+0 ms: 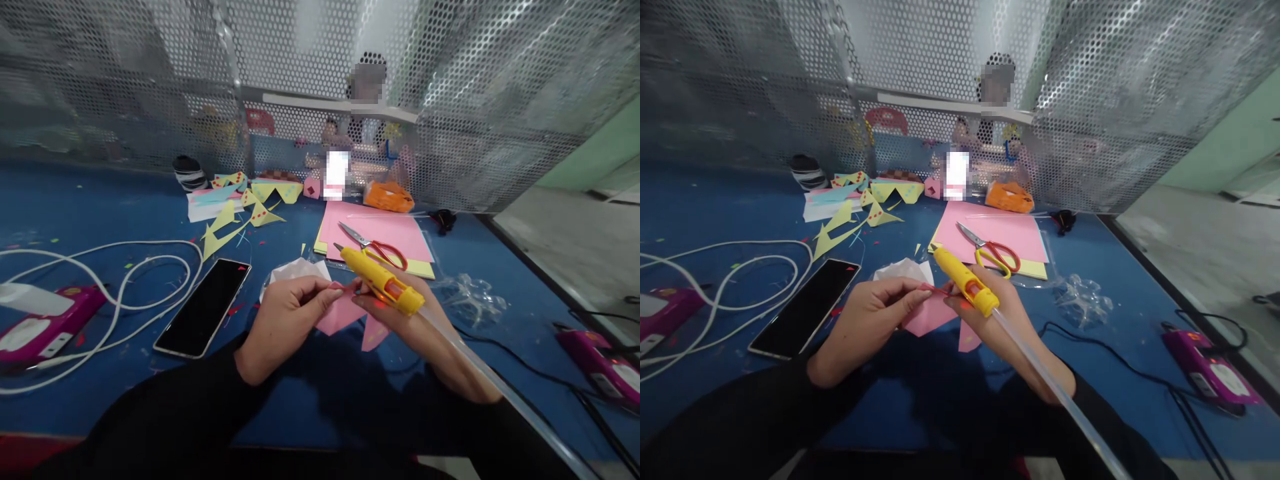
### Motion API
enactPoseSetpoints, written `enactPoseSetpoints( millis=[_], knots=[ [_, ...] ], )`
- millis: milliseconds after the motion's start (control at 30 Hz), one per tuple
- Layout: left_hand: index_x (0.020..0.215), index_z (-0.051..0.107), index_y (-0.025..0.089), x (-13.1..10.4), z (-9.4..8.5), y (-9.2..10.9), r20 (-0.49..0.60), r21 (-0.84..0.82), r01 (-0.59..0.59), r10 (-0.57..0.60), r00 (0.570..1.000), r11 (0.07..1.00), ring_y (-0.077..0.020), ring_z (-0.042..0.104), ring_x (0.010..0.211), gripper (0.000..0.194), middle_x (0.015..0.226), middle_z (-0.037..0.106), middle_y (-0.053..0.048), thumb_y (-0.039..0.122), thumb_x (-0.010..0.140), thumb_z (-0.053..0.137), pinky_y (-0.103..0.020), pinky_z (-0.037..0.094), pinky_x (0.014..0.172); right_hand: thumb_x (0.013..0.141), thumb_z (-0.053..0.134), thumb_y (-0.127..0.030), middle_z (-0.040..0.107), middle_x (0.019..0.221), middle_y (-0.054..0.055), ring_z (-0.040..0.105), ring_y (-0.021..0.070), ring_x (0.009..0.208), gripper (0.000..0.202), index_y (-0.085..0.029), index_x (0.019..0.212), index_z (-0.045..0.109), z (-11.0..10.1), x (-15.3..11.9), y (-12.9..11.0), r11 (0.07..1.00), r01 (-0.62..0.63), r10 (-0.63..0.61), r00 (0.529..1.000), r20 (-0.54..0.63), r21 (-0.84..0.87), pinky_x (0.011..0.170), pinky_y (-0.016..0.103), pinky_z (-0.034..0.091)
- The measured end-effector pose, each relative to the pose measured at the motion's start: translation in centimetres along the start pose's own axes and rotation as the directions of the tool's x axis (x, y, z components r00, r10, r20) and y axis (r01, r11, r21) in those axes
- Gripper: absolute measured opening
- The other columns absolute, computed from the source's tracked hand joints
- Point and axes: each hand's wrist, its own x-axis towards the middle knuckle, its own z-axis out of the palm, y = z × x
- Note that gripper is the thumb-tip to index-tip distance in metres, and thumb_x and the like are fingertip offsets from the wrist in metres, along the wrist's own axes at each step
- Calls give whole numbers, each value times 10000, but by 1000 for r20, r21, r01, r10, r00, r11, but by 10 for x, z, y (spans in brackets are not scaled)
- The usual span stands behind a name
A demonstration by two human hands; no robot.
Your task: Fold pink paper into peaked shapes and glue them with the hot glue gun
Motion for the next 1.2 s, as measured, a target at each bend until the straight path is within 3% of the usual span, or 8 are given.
enactPoseSetpoints(
  millis=[133, 300, 433, 700, 867, 967, 1100, 1200],
  knots=[
    [847, 780, 193, 1, 1, -1, -3, 16, 1, -1, 1000, 1000, -92, 439, 493, 221, 586, 605, 24, 376, 847, 657, -201, 361, 468, 755, 714, -253, 674, 781, -11, 626, 154, 731, 107, -210, 757, 616, -3, 0, 0, 1000, -7, 7, 1000, -8, -26, 685, 297, 501],
    [1095, 722, 204, 3, -4, 2, -246, -44, -37, 25, 969, 998, -86, 578, 610, 266, 1029, 732, -39, 349, 882, 653, -186, 459, 529, 705, 751, -232, 660, 744, -12, 632, 164, 671, 116, -222, 747, 644, -7, 1, -1, 998, -26, 35, 989, -144, 64, 638, 309, 530],
    [874, 739, 182, 4, -7, 3, -311, -53, -15, -2, 950, 998, -41, 422, 454, 176, 704, 654, 24, 344, 878, 669, -166, 341, 427, 675, 762, -226, 651, 724, -19, 639, 175, 670, 155, -235, 774, 644, -6, 2, -3, 985, -60, 86, 983, -162, 160, 648, 334, 551],
    [701, 682, 191, 3, -6, 3, -381, -49, 12, -29, 924, 999, -67, 414, 436, 182, 549, 582, 50, 336, 792, 742, -210, 327, 430, 680, 760, -228, 663, 754, -11, 644, 186, 695, 147, -244, 763, 640, -7, 0, 1, 991, -51, 73, 983, -171, 127, 651, 342, 541],
    [514, 417, 219, 2, -10, -2, -362, -56, -130, 102, 927, 990, -100, 384, 445, 467, 458, 407, 50, 334, 952, 532, -258, 325, 475, 710, 738, -224, 660, 760, -14, 631, 177, 705, 108, -232, 722, 632, -8, 0, 3, 996, -48, 56, 992, -112, 75, 653, 327, 521],
    [473, 432, 213, 3, -11, -4, -377, 12, -126, 121, 918, 992, -100, 402, 436, 540, 432, 412, 40, 396, 977, 498, -266, 341, 490, 720, 727, -209, 660, 763, -19, 631, 170, 716, 99, -226, 724, 629, -8, 0, 2, 997, -30, 36, 996, -85, 76, 667, 317, 515],
    [924, 731, 218, 4, -8, 0, -405, 75, -110, 131, 905, 991, -129, 633, 731, 152, 894, 723, -9, 319, 811, 728, -231, 485, 644, 726, 729, -206, 654, 747, -25, 628, 160, 704, 101, -223, 730, 629, -6, -1, 2, 997, -13, 21, 995, -94, 79, 672, 309, 512],
    [1037, 745, 222, 1, -4, 6, -257, 71, -109, 124, 959, 992, -169, 672, 833, 292, 1033, 748, -43, 341, 771, 750, -249, 522, 683, 726, 738, -212, 664, 763, -24, 634, 157, 711, 107, -222, 739, 632, -5, -3, 2, 997, -11, 18, 995, -97, 75, 678, 303, 516]
  ],
)
